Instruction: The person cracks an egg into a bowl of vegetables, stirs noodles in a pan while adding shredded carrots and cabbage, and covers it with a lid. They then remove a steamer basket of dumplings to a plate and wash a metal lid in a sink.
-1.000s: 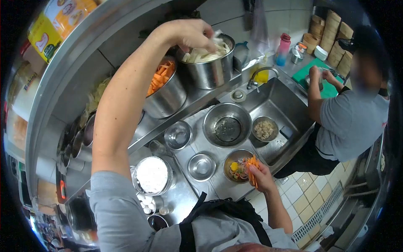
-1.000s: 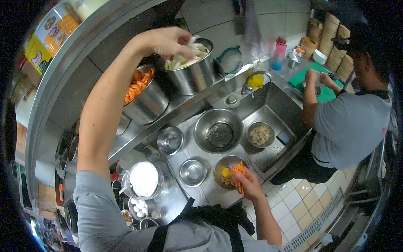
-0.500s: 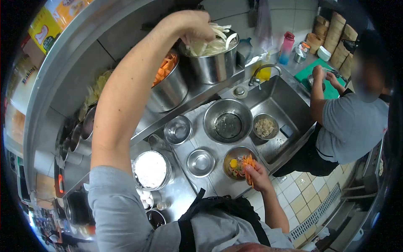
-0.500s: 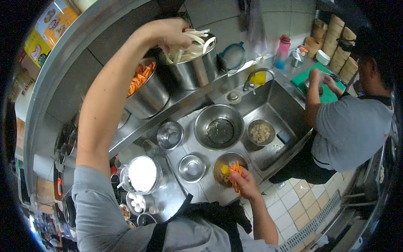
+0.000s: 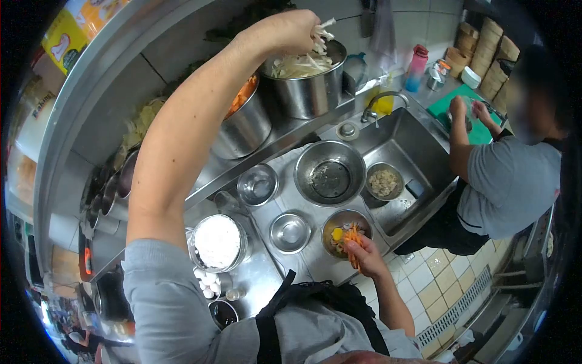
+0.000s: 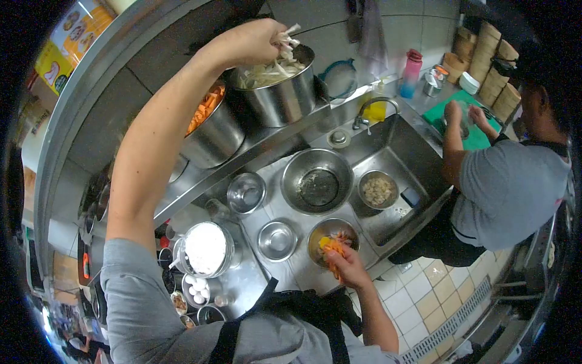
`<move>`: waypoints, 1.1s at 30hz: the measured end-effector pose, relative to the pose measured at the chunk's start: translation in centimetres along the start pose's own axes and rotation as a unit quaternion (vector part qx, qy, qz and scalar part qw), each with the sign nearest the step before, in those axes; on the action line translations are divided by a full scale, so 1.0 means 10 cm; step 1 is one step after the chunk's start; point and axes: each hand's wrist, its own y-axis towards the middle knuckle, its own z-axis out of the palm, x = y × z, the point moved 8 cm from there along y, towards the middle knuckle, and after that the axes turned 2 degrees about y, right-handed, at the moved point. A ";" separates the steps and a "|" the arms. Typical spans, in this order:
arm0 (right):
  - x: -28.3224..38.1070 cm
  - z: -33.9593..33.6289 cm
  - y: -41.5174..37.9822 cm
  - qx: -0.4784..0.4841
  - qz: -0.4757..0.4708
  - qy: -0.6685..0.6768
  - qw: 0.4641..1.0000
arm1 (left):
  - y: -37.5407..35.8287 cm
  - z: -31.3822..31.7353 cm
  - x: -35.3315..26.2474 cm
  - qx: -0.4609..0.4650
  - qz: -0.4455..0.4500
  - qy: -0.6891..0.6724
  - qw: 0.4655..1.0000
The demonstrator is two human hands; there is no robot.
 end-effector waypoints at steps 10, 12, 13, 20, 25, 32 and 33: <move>-0.07 -0.06 -0.02 -0.017 0.007 0.014 1.000 | -0.23 0.38 -0.03 0.129 -0.071 -0.034 0.988; -0.10 -0.08 -0.04 -0.015 0.012 0.009 1.000 | -0.22 0.36 0.00 0.114 -0.066 -0.043 0.990; -0.12 -0.08 -0.04 -0.011 0.017 0.003 1.000 | -0.21 0.32 0.02 0.098 -0.063 -0.051 0.992; -0.18 -0.10 -0.05 -0.006 0.016 -0.003 1.000 | -0.09 0.11 0.27 0.049 -0.096 -0.023 0.994; -0.16 -0.10 -0.02 -0.010 0.032 0.004 0.999 | -0.38 -0.11 0.26 0.100 -0.109 -0.063 0.987; -0.21 -0.07 0.04 -0.008 0.027 0.000 1.000 | -0.57 -0.24 0.27 0.123 -0.075 0.124 0.982; -0.20 -0.06 0.04 -0.001 0.025 -0.010 1.000 | -0.52 -0.30 0.35 0.105 -0.077 0.092 0.987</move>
